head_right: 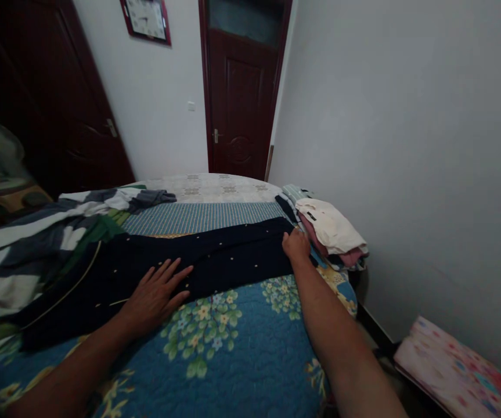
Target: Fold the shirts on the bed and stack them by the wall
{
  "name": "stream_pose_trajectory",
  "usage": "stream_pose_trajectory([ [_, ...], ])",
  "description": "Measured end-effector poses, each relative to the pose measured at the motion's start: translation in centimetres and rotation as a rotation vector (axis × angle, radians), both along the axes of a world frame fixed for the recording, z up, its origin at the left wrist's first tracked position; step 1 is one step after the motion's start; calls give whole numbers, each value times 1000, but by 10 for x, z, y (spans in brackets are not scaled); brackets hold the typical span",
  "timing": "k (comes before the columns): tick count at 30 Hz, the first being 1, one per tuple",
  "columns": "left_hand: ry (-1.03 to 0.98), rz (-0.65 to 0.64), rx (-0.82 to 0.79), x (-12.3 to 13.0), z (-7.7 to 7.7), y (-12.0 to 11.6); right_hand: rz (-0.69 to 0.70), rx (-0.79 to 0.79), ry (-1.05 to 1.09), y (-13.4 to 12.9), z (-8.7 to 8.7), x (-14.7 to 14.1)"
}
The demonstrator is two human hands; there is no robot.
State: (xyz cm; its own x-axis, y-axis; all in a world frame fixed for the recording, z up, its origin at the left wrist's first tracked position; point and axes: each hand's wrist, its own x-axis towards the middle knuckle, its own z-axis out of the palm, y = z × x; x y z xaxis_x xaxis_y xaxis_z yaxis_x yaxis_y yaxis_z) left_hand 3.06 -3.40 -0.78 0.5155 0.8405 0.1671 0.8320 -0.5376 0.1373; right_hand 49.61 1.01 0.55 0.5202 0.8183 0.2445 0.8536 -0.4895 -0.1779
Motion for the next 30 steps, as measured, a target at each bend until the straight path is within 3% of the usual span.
stream_pose_trajectory([
  [8, 13, 15, 13, 1, 1, 1, -81, -59, 165, 8, 22, 8],
  [16, 21, 10, 34, -1, -2, 3, -10, -88, 201, 21, 24, 18],
  [23, 33, 14, 12, 0, 1, 2, 21, -46, 214, 16, 29, 15],
  [30, -176, 9, -7, -8, 8, 8, 104, -6, 245, 8, 38, 17],
])
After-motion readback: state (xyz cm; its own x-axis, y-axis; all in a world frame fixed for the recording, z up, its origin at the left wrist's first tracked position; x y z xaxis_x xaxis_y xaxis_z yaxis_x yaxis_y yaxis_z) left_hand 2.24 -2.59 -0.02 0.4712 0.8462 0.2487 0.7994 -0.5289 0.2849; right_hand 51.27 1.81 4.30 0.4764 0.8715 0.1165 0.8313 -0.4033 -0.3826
